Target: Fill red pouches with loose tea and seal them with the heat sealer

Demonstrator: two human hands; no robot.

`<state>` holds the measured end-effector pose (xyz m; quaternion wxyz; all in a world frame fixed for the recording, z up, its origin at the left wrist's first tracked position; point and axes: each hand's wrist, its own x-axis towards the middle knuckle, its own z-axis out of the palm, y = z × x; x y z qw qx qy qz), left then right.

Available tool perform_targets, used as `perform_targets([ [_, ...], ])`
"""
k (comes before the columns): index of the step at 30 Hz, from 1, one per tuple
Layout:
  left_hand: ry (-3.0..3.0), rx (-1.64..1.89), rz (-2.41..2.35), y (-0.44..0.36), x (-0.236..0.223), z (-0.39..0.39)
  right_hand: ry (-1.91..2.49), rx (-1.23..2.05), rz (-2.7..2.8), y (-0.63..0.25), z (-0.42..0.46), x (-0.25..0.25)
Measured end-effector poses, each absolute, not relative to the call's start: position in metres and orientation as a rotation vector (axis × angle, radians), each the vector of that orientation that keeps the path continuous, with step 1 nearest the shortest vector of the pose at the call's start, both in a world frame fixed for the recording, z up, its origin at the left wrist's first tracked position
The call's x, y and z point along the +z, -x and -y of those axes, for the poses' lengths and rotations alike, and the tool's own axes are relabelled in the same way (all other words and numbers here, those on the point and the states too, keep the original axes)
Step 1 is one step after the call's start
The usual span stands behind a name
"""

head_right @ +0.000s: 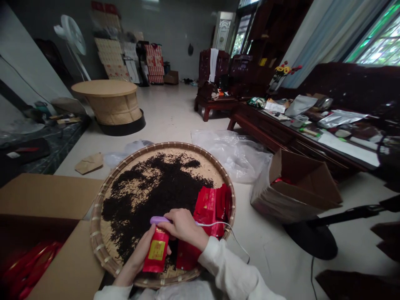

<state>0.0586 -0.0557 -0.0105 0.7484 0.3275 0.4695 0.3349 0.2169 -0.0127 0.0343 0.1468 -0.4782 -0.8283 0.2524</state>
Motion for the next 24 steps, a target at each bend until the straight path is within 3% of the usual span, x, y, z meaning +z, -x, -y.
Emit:
perform_targets([
  [11,-0.625,0.683,-1.093,-0.055,-0.012,0.050,1.448,0.943,2.127,-0.230,-0.004,0.021],
  [17,-0.620,0.720,-1.034,-0.054,-0.018,0.050,1.763,0.620,2.109,-0.254,-0.021,0.003],
  [20,-0.617,0.704,-1.034,-0.057,-0.018,0.051,1.608,0.537,2.100,-0.243,-0.013,0.003],
  [24,-0.609,0.647,-1.061,-0.060,-0.014,0.052,1.200,0.739,2.208,-0.216,-0.001,0.007],
])
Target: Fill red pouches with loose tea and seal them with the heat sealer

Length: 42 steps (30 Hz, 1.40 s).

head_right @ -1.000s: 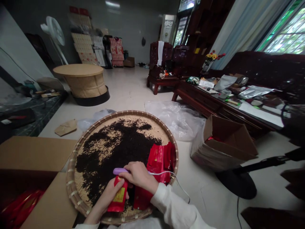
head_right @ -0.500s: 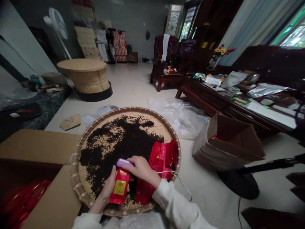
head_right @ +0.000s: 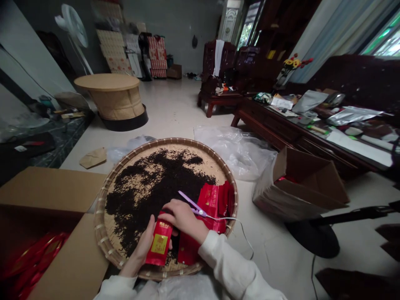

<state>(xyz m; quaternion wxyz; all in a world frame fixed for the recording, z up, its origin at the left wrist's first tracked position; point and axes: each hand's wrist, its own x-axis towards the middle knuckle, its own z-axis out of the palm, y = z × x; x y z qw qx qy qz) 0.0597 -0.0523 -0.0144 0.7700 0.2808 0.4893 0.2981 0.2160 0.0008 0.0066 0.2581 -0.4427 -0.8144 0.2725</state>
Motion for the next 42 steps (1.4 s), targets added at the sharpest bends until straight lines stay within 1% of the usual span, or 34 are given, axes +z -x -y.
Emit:
perform_targets([
  [4,-0.619,0.619,-1.030,-0.058,-0.012,0.053,1.048,0.733,2.282,-0.205,0.001,0.005],
  [9,-0.614,0.597,-0.980,-0.053,-0.011,0.056,1.071,0.743,2.259,-0.213,0.004,0.004],
  [13,-0.590,0.536,-0.924,-0.059,-0.016,0.061,1.159,0.822,2.133,-0.216,0.006,0.000],
  [17,-0.514,0.566,-0.895,-0.059,-0.020,0.064,1.246,1.017,1.933,-0.223,-0.002,-0.002],
  [19,-0.465,0.687,-0.838,-0.045,-0.014,0.062,1.348,1.082,1.911,-0.231,-0.005,0.000],
  [21,-0.421,0.983,-0.743,-0.019,0.000,0.057,1.524,1.035,2.031,-0.242,-0.003,0.001],
  [23,-0.380,1.424,-0.638,0.012,0.016,0.050,1.702,0.884,2.274,-0.249,0.004,0.000],
  [25,-0.347,1.777,-0.578,0.038,0.031,0.043,1.819,0.706,2.512,-0.251,0.015,-0.002],
  [27,-0.328,1.860,-0.577,0.048,0.039,0.038,1.883,0.578,2.645,-0.249,0.026,-0.004],
  [29,-0.341,1.763,-0.610,0.042,0.037,0.036,1.919,0.503,2.668,-0.244,0.033,-0.006],
  [31,-0.393,1.589,-0.669,0.025,0.028,0.037,1.916,0.457,2.643,-0.242,0.037,-0.010],
  [38,-0.764,0.832,-1.098,-0.042,-0.017,0.046,1.809,0.451,2.550,-0.247,0.048,-0.025],
  [40,-0.861,0.715,-1.161,-0.050,-0.028,0.047,1.814,0.470,2.508,-0.248,0.051,-0.027],
  [42,-0.920,0.676,-1.191,-0.054,-0.038,0.046,1.813,0.529,2.462,-0.250,0.053,-0.026],
])
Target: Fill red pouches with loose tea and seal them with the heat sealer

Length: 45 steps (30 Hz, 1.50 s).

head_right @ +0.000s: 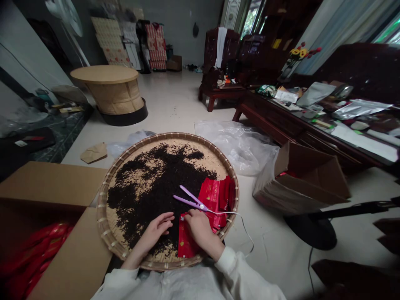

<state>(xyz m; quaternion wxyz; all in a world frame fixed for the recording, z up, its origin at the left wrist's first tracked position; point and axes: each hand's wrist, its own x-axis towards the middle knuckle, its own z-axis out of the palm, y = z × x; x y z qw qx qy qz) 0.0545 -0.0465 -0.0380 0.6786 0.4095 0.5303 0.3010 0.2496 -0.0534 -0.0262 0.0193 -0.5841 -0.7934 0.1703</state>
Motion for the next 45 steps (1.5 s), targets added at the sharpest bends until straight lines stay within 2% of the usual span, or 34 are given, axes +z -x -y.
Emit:
perform_targets([
  [3,-0.945,0.662,-1.200,-0.056,-0.044,0.046,1.678,0.762,2.378,-0.256,0.053,-0.017],
  [6,-0.962,0.666,-1.120,-0.058,-0.039,0.047,1.333,1.009,2.208,-0.265,0.048,0.001],
  [11,-1.015,0.642,-0.970,-0.063,-0.023,0.050,1.003,1.058,2.150,-0.267,0.038,0.033],
  [17,-1.214,0.772,-1.262,-0.060,-0.017,0.051,1.172,0.787,2.336,-0.251,0.043,0.040],
  [20,-1.308,0.810,-1.287,-0.060,-0.014,0.052,1.345,0.623,2.341,-0.241,0.046,0.029],
  [23,-1.221,0.788,-1.230,-0.061,-0.013,0.052,1.293,0.576,2.424,-0.235,0.046,0.023],
  [31,-0.943,0.768,-1.123,-0.054,-0.012,0.053,1.166,0.706,2.634,-0.234,0.050,0.033],
  [37,-1.120,0.826,-1.126,-0.055,-0.004,0.059,1.149,0.881,2.624,-0.236,0.052,0.027],
  [42,-1.292,0.824,-1.149,-0.055,-0.002,0.063,1.155,1.280,2.573,-0.235,0.049,0.014],
  [45,-1.359,0.740,-1.107,-0.052,-0.005,0.061,1.193,1.255,2.589,-0.231,0.048,0.007],
])
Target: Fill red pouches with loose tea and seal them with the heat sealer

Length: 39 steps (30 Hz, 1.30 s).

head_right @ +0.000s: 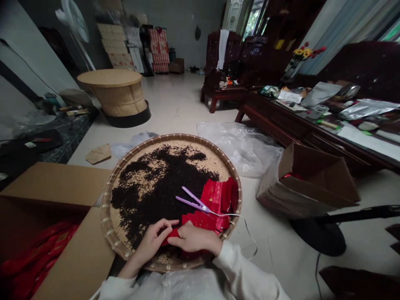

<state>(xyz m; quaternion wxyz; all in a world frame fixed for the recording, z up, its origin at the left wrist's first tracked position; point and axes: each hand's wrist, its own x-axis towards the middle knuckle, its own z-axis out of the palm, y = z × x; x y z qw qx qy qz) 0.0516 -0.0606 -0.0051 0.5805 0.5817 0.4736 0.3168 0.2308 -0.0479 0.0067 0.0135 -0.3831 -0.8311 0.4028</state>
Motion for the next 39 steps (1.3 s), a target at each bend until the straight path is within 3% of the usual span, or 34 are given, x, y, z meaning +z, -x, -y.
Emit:
perform_targets([
  [12,-1.420,0.524,-1.011,-0.040,-0.023,0.050,1.027,1.099,2.723,-0.228,0.041,0.016],
  [24,-1.381,0.571,-1.046,-0.041,-0.035,0.049,0.826,1.462,2.679,-0.234,0.031,0.012],
  [29,-1.374,0.654,-1.082,-0.037,-0.034,0.053,0.713,1.461,2.449,-0.235,0.029,0.017],
  [34,-1.136,0.893,-1.213,-0.018,-0.042,0.050,1.115,1.213,1.812,-0.229,0.019,-0.001],
  [39,-0.974,1.026,-1.328,0.000,-0.045,0.049,1.202,0.919,2.296,-0.222,0.017,-0.059],
])
